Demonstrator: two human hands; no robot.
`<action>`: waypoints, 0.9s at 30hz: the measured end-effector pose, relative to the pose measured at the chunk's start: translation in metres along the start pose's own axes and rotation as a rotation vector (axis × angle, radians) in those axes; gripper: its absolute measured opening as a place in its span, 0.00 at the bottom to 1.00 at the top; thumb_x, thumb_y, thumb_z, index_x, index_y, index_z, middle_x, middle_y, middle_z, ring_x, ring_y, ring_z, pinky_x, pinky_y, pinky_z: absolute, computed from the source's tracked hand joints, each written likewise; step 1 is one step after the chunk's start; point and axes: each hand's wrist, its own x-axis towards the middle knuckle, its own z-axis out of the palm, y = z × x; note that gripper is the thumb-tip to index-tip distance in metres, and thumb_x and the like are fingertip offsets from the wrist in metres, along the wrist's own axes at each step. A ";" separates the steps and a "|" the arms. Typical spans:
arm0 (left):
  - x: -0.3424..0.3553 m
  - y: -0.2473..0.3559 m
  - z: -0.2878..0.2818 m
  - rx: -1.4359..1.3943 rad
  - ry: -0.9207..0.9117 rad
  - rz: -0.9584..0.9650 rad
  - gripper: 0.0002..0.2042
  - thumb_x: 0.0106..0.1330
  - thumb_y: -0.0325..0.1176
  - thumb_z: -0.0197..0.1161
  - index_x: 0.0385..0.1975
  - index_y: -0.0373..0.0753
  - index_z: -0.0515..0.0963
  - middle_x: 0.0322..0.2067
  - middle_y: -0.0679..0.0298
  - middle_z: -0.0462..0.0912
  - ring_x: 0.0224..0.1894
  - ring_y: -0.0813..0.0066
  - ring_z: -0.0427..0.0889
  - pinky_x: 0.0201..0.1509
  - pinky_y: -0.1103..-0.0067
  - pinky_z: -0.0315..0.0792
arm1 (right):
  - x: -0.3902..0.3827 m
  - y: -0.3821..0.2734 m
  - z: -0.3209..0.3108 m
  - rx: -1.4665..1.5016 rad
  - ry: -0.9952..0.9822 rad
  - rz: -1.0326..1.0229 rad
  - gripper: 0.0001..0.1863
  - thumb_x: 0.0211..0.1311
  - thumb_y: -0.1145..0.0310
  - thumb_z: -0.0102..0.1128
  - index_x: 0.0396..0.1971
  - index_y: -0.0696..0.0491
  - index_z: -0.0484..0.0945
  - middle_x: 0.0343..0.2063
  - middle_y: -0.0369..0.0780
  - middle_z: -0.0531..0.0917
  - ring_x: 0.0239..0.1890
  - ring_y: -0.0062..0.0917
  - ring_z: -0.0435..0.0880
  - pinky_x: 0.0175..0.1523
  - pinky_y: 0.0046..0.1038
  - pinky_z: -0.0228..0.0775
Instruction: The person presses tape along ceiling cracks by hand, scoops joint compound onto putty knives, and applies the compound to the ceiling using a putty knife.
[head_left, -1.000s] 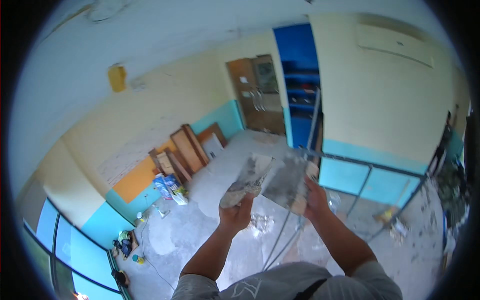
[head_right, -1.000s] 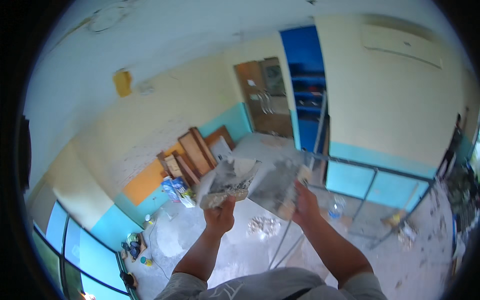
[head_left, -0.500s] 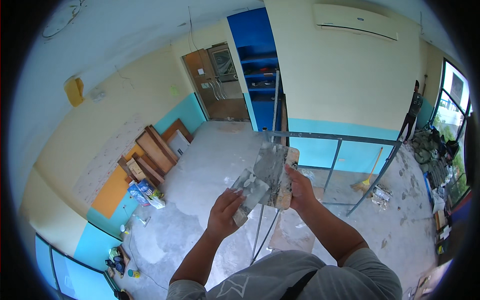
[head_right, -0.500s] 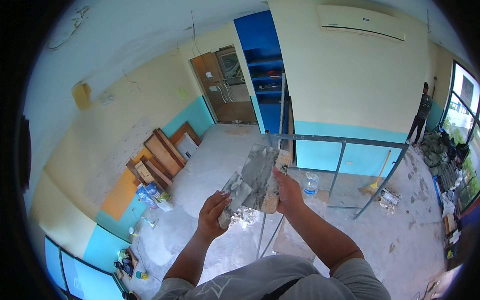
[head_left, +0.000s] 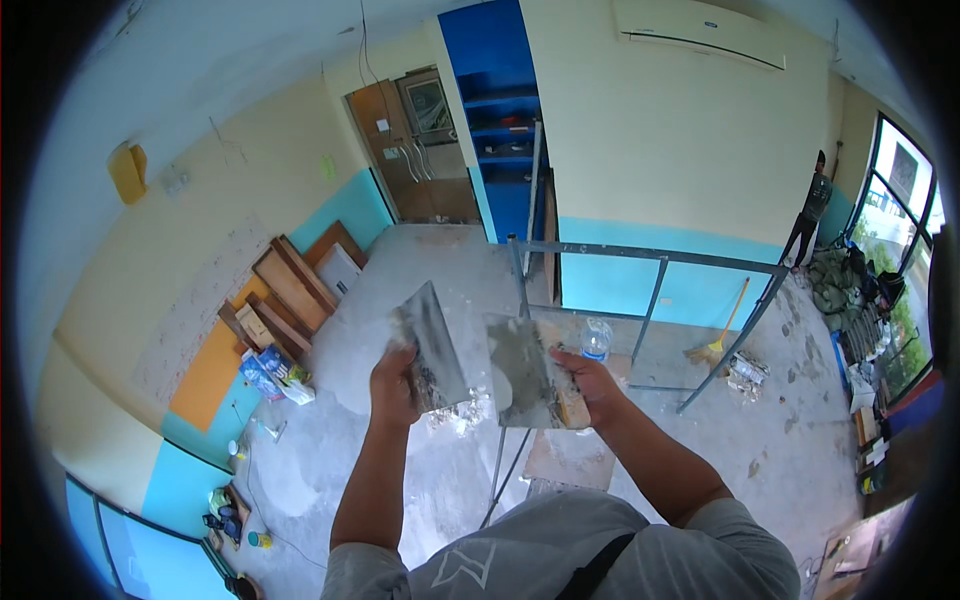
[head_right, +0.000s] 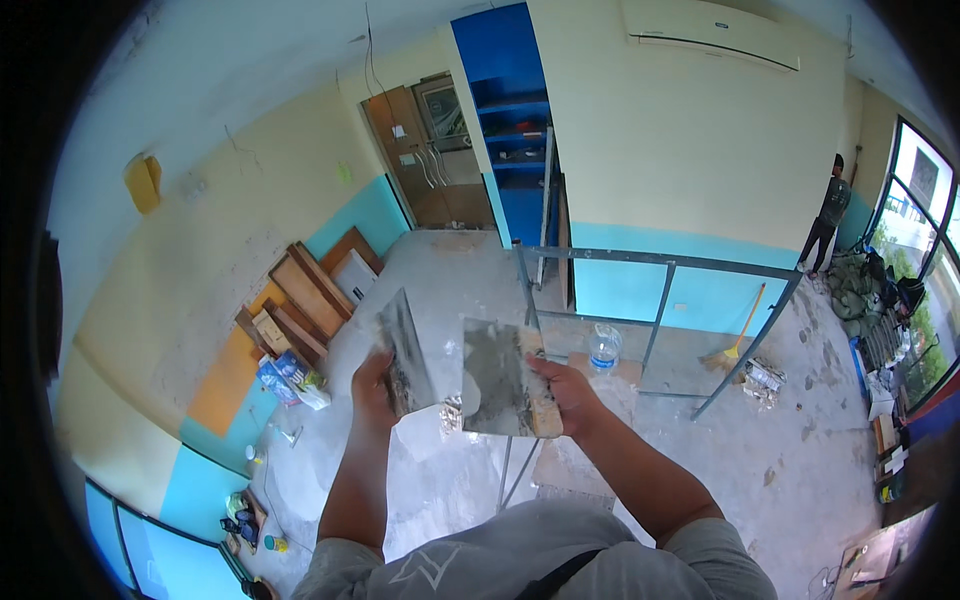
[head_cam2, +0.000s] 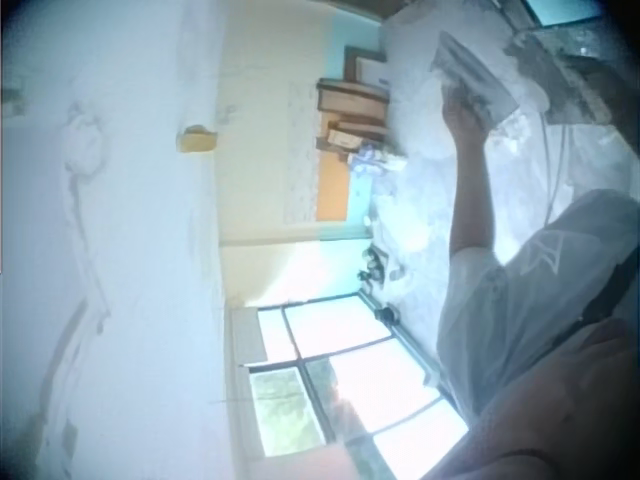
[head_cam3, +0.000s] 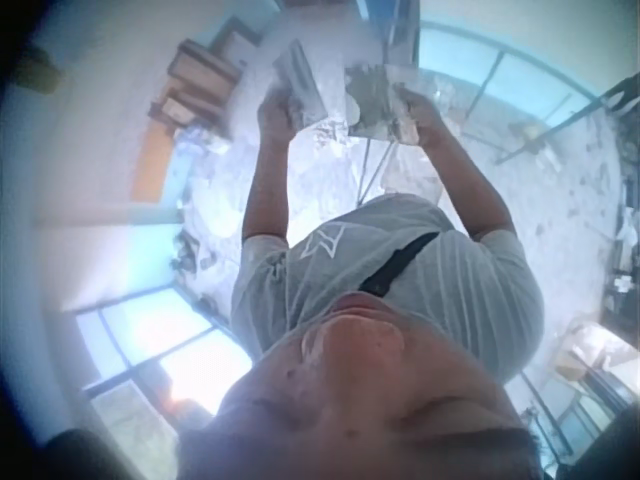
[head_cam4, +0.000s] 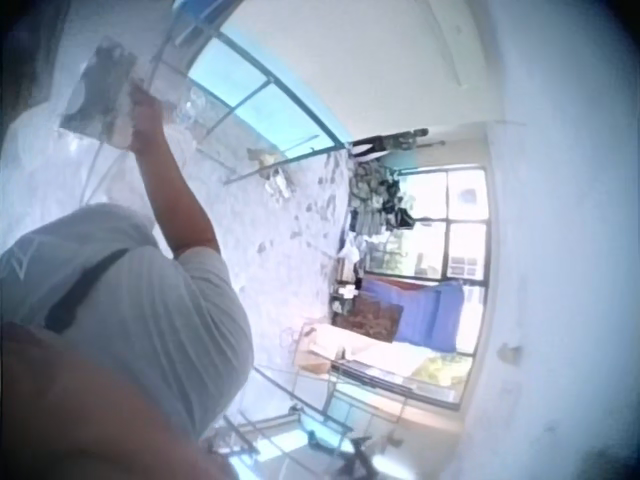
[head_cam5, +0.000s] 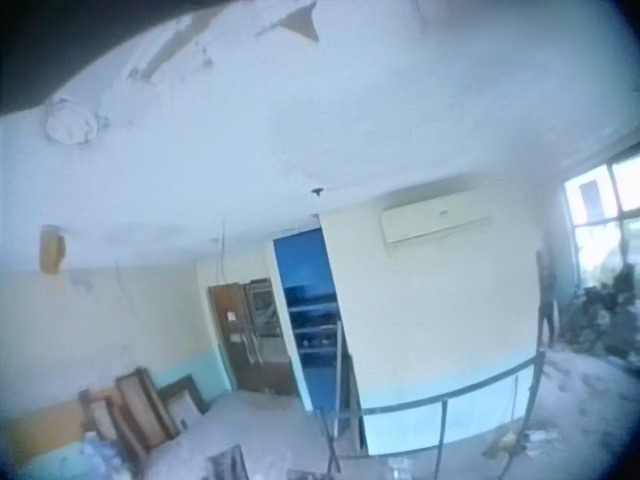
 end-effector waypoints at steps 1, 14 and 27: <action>-0.001 -0.003 0.000 -0.153 -0.108 -0.275 0.16 0.67 0.33 0.51 0.51 0.33 0.69 0.38 0.60 0.78 0.35 0.73 0.80 0.41 0.76 0.75 | -0.003 0.006 -0.003 -0.020 0.004 0.078 0.22 0.66 0.61 0.51 0.54 0.59 0.68 0.45 0.46 0.79 0.46 0.37 0.81 0.54 0.41 0.73; -0.040 -0.093 -0.007 0.595 0.044 -0.396 0.19 0.65 0.37 0.56 0.50 0.30 0.68 0.38 0.55 0.78 0.39 0.66 0.81 0.42 0.70 0.78 | -0.061 -0.020 -0.031 0.020 0.083 -0.344 0.23 0.66 0.61 0.52 0.54 0.61 0.66 0.45 0.45 0.79 0.48 0.35 0.79 0.54 0.37 0.72; -0.048 -0.131 0.042 -0.607 -0.098 -0.574 0.12 0.61 0.34 0.53 0.39 0.34 0.76 0.38 0.56 0.82 0.42 0.61 0.81 0.52 0.70 0.73 | -0.061 -0.027 -0.040 -1.697 -0.464 -1.403 0.29 0.40 0.71 0.68 0.46 0.54 0.69 0.49 0.47 0.79 0.38 0.39 0.79 0.44 0.39 0.67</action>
